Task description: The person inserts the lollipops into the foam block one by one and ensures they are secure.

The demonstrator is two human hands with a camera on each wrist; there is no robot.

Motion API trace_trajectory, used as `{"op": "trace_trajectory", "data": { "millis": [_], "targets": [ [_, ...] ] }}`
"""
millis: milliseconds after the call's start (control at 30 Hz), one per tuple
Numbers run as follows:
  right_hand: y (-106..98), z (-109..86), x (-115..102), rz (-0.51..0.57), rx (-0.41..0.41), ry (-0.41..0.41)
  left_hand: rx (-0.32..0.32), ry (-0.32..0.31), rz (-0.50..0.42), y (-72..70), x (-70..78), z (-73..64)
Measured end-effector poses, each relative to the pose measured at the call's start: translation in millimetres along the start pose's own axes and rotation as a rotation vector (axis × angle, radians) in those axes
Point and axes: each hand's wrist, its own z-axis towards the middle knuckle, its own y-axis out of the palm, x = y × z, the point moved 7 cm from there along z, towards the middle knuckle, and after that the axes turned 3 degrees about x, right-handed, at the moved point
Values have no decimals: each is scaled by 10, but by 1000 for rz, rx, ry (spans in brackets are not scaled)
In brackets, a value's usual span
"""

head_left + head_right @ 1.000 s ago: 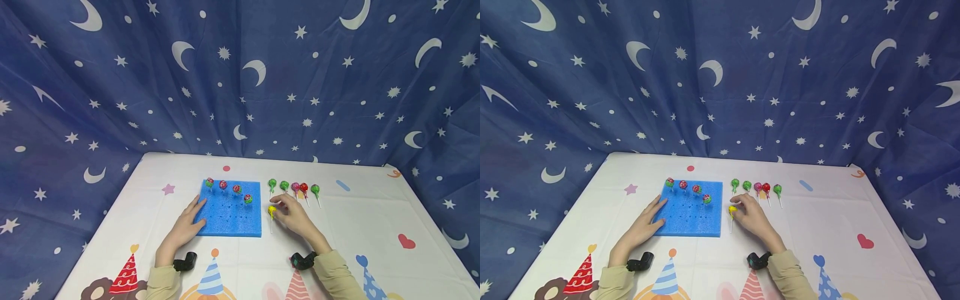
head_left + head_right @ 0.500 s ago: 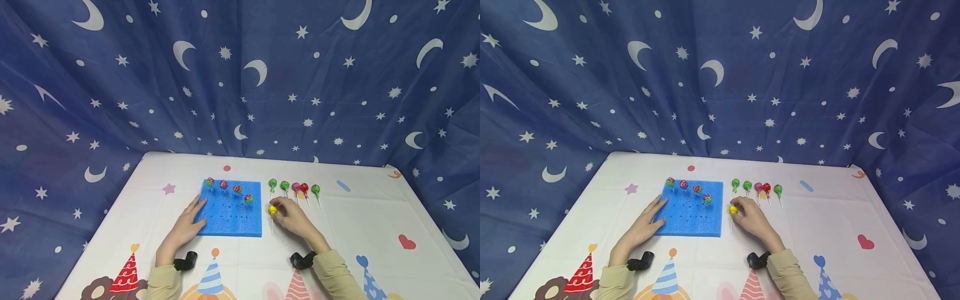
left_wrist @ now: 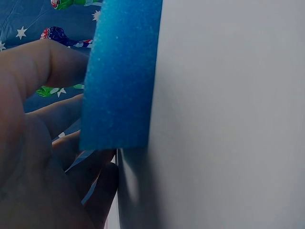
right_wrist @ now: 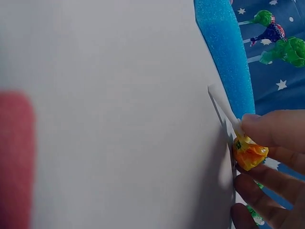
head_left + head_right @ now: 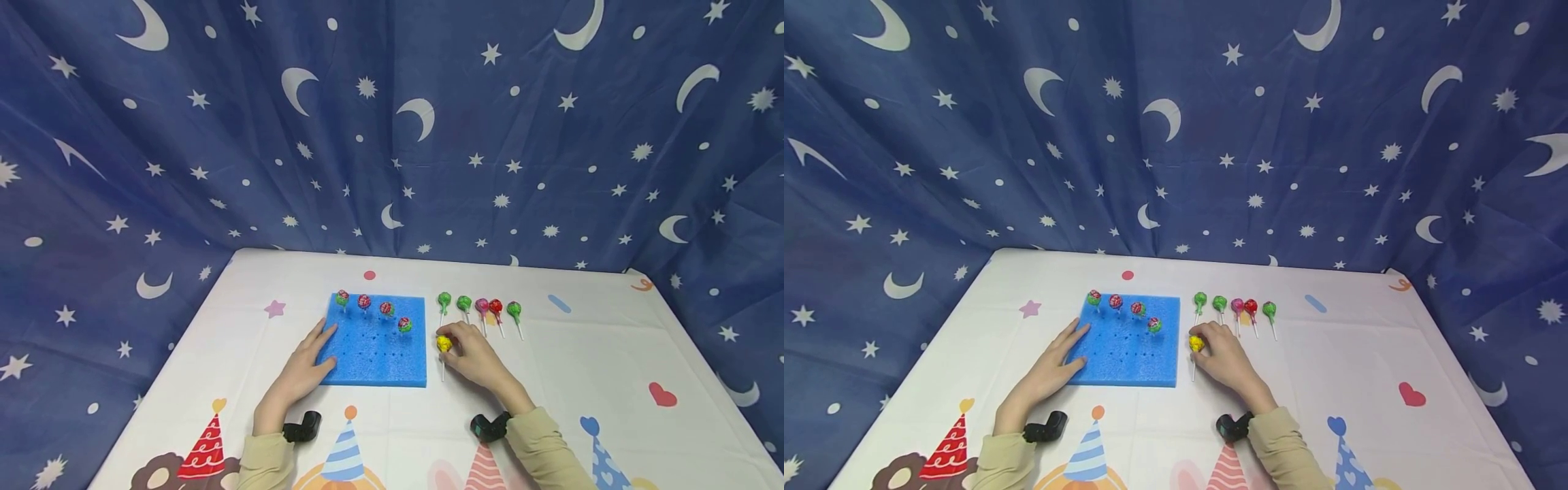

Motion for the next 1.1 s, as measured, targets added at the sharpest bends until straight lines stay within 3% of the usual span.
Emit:
{"op": "trace_trajectory", "data": {
  "millis": [633, 1100],
  "targets": [
    [18, 30, -18, 77, 3, -16, 2, -1, 1, -5, 1, -9],
    [-112, -37, -46, 201, 19, -16, 3, -2, -2, -2, -3, -2]
  ]
}}
